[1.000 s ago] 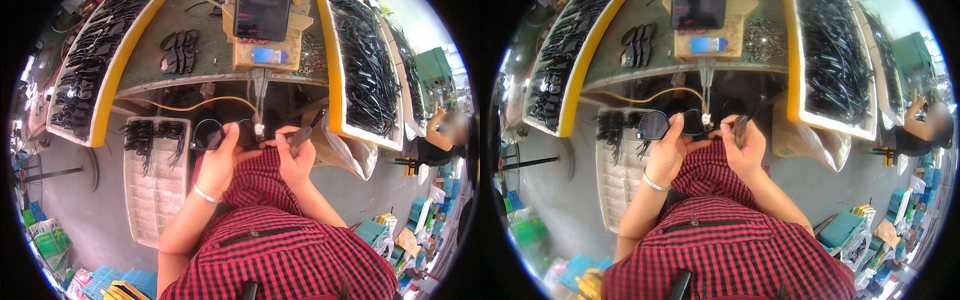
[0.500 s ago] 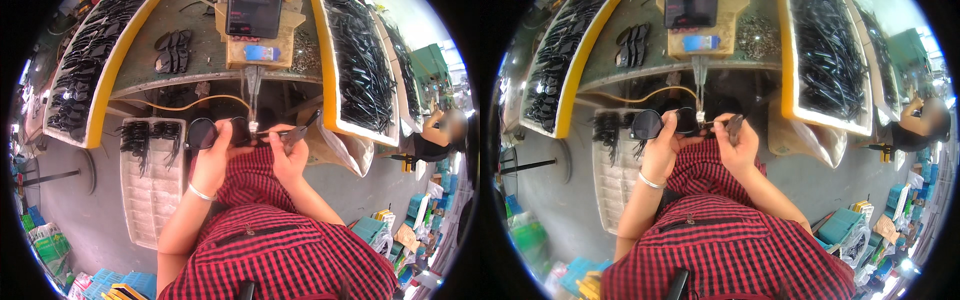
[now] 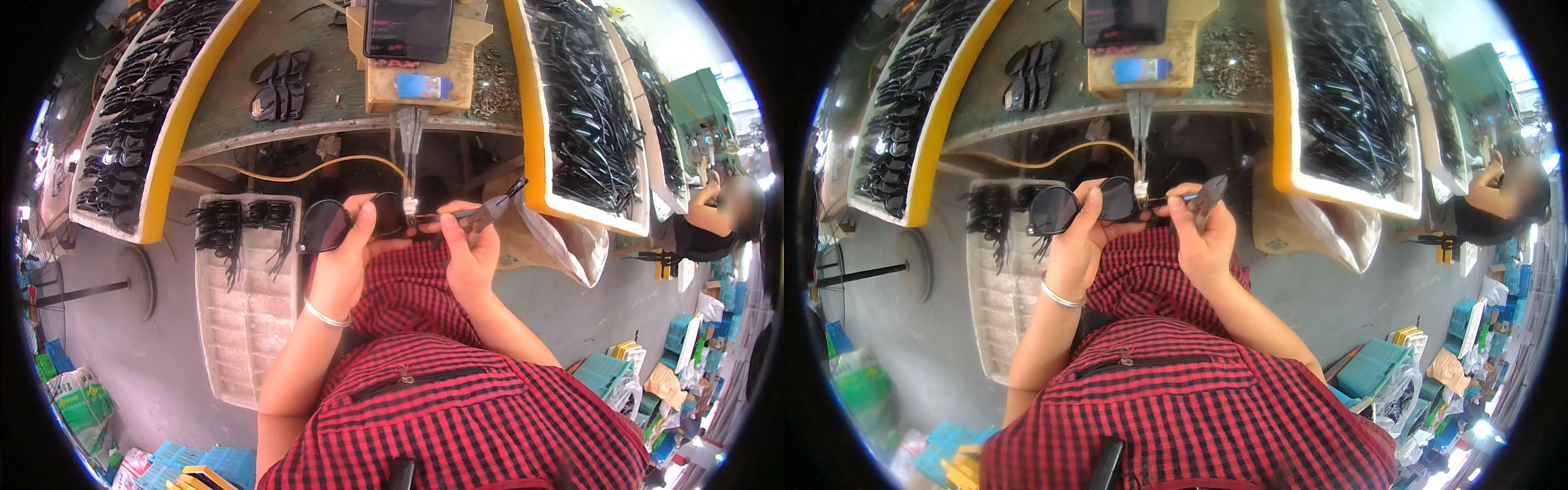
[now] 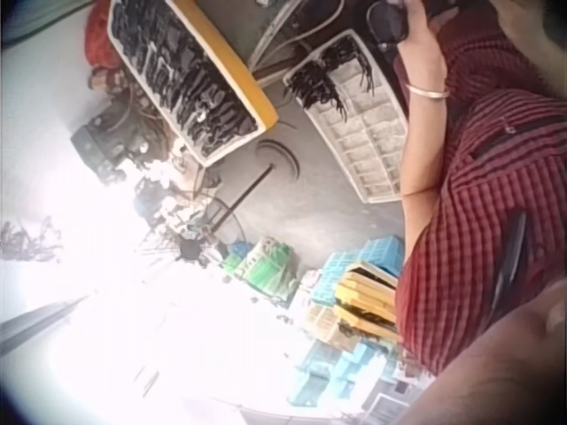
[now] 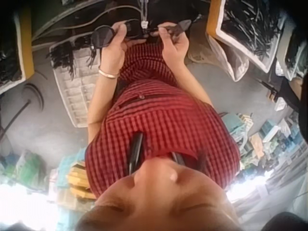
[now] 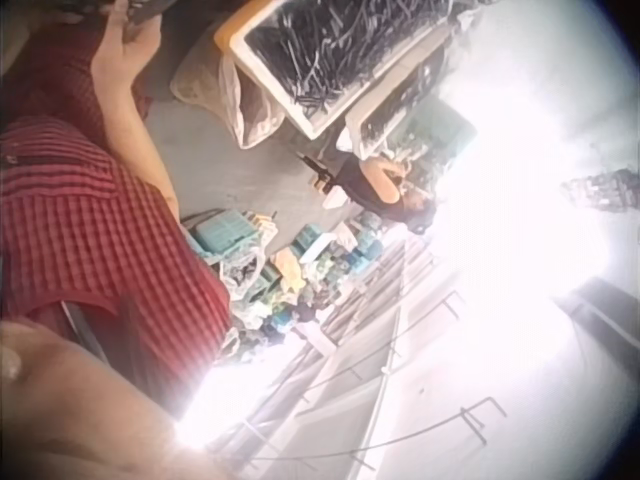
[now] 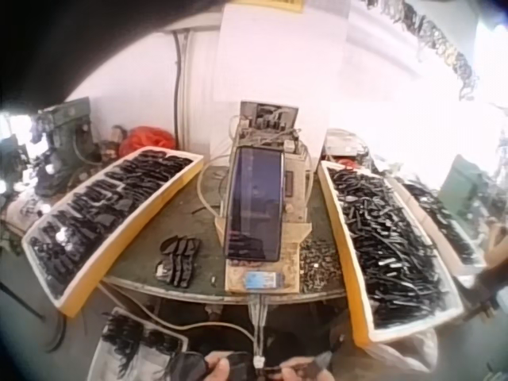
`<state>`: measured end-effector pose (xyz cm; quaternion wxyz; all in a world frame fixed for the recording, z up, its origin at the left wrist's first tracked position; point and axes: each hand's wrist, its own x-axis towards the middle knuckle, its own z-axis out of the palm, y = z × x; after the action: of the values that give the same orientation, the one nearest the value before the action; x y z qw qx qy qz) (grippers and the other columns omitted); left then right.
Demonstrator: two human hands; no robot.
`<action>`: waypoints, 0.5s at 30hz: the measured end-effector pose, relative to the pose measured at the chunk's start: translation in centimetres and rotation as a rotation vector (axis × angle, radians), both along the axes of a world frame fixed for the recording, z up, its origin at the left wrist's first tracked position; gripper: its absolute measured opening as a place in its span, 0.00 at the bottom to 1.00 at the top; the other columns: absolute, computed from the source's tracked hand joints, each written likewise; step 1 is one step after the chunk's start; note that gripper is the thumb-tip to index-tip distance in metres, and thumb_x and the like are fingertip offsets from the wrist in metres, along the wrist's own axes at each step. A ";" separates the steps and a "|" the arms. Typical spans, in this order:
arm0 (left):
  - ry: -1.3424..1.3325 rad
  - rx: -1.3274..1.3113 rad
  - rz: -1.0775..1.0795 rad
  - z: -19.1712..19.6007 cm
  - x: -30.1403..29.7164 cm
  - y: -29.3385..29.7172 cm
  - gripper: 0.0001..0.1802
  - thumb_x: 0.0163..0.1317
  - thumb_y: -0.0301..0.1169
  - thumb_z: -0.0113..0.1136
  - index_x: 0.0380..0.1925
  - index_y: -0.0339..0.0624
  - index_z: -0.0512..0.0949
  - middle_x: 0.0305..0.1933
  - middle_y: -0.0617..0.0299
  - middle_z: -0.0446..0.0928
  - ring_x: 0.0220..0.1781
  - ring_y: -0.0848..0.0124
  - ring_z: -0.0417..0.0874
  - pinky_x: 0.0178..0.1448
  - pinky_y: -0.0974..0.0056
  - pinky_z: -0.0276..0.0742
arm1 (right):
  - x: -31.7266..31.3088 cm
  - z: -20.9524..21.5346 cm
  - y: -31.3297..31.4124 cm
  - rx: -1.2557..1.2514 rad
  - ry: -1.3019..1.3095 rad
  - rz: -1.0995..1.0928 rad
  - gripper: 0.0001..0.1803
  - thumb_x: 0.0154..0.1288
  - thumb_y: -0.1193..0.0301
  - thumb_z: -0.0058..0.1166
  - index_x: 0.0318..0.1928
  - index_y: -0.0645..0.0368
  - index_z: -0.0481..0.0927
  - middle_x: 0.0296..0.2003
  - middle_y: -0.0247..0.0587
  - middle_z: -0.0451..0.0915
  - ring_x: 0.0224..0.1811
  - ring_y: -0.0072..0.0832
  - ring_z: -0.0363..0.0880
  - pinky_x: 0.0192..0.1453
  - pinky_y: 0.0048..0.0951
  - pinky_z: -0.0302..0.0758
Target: The person repeatedly picks up sunglasses frames and arms from trays, uses pliers to attach the arms to the frames, and places the assembled sunglasses into a tray. The process is repeated for multiple units.
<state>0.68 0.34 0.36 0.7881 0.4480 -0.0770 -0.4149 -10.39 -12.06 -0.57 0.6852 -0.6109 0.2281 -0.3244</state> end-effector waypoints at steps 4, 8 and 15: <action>0.013 -0.003 0.000 0.0 0.1 0.1 0.19 0.73 0.40 0.46 0.53 0.34 0.70 0.47 0.50 0.79 0.46 0.57 0.84 0.50 0.56 0.83 | 0.0 -0.2 -0.1 0.013 -0.001 0.005 0.07 0.70 0.75 0.52 0.45 0.65 0.75 0.35 0.38 0.80 0.38 0.22 0.81 0.46 0.23 0.76; 0.017 -0.008 -0.002 0.0 0.1 0.0 0.20 0.73 0.40 0.47 0.53 0.35 0.70 0.47 0.50 0.79 0.46 0.57 0.84 0.50 0.56 0.83 | 0.0 -0.3 -0.1 0.024 0.003 0.008 0.07 0.70 0.75 0.52 0.45 0.66 0.75 0.35 0.38 0.80 0.38 0.22 0.81 0.46 0.23 0.76; 0.008 -0.014 -0.013 -0.2 0.2 0.0 0.20 0.73 0.41 0.47 0.53 0.35 0.70 0.46 0.50 0.79 0.46 0.57 0.84 0.50 0.56 0.83 | 0.0 -0.2 -0.2 0.036 0.005 0.011 0.07 0.70 0.75 0.52 0.45 0.65 0.75 0.34 0.39 0.81 0.37 0.22 0.81 0.46 0.23 0.76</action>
<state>0.89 0.38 0.19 0.7888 0.4405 -0.0797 -0.4212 -10.42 -12.23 -0.75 0.6974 -0.6004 0.2324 -0.3149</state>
